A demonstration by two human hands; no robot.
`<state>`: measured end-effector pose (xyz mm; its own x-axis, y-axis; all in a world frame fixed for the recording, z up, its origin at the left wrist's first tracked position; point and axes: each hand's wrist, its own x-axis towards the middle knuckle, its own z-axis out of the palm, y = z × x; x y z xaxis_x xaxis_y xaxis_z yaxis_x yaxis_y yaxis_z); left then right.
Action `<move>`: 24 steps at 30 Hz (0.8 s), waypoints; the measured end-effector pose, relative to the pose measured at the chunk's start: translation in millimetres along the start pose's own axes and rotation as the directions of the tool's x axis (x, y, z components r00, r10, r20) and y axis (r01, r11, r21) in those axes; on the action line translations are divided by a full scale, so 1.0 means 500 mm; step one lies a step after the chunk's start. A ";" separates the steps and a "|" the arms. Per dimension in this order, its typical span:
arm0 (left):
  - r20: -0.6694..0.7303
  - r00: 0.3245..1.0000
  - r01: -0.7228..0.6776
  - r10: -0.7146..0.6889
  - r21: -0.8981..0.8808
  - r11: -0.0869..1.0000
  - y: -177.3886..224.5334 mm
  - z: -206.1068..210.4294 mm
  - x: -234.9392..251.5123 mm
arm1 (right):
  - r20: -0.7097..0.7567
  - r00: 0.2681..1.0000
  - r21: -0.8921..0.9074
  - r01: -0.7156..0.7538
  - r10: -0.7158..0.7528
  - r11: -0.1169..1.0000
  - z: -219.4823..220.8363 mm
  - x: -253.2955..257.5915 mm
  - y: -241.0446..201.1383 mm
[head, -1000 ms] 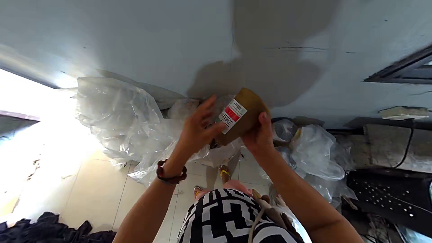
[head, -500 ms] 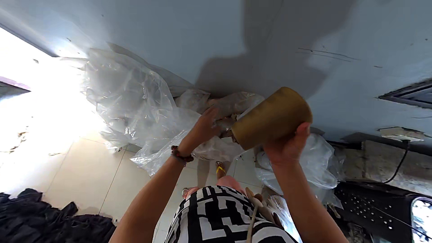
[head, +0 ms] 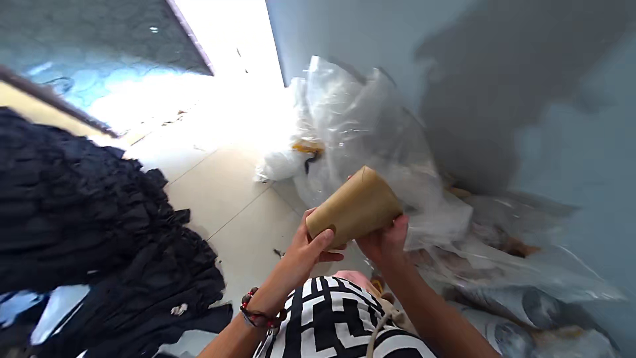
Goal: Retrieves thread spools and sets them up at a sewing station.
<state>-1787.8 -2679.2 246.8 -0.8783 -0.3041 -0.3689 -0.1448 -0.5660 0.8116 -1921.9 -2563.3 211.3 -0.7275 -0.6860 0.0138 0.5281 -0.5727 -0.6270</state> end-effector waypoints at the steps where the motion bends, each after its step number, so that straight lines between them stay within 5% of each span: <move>1: -0.057 0.998 -0.041 0.041 0.002 0.999 0.027 -0.060 -0.022 | 0.086 0.995 0.005 -0.057 0.057 0.998 0.033 0.014 0.049; 5: -0.110 0.959 -0.244 0.260 0.142 0.959 0.093 -0.285 -0.100 | 0.318 0.846 0.100 -0.480 0.429 0.872 0.143 0.069 0.170; 8: 0.003 0.903 -0.414 0.430 0.278 0.867 0.137 -0.437 -0.117 | 0.393 0.670 -0.073 -0.660 0.630 0.747 0.199 0.141 0.243; 11: 0.185 0.857 -0.509 0.481 0.444 0.737 0.210 -0.556 -0.089 | 0.488 0.390 -0.280 -0.777 0.781 0.564 0.252 0.225 0.331; 13: 0.247 0.864 -0.501 0.439 0.523 0.690 0.260 -0.631 -0.047 | 0.533 0.174 -0.307 -0.873 0.828 0.380 0.287 0.271 0.405; 14: 0.244 0.871 -0.485 0.426 0.555 0.676 0.283 -0.672 -0.023 | 0.556 0.125 -0.269 -0.908 0.822 0.320 0.296 0.295 0.449; 16: 0.102 0.876 -0.401 0.472 0.698 0.594 0.326 -0.758 0.019 | 0.538 0.167 -0.179 -0.935 0.827 0.305 0.309 0.356 0.537; 18: -0.054 0.794 -0.297 0.606 0.835 0.464 0.382 -0.835 0.058 | 0.442 0.275 -0.101 -0.930 0.854 0.352 0.332 0.445 0.605; 21: -0.063 0.631 -0.359 0.773 0.860 0.364 0.477 -0.896 0.103 | 0.273 0.443 -0.162 -0.854 0.854 0.495 0.427 0.601 0.668; 24: -0.011 0.622 -0.488 0.783 0.776 0.399 0.569 -0.944 0.169 | 0.263 0.453 -0.259 -0.817 0.852 0.514 0.523 0.766 0.723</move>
<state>-1688.1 -3227.4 233.0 -0.6544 -0.6411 0.4009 0.0171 0.5175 0.8555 -1895.1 -3150.5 193.7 0.2357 -0.9166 -0.3229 0.7530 0.3823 -0.5355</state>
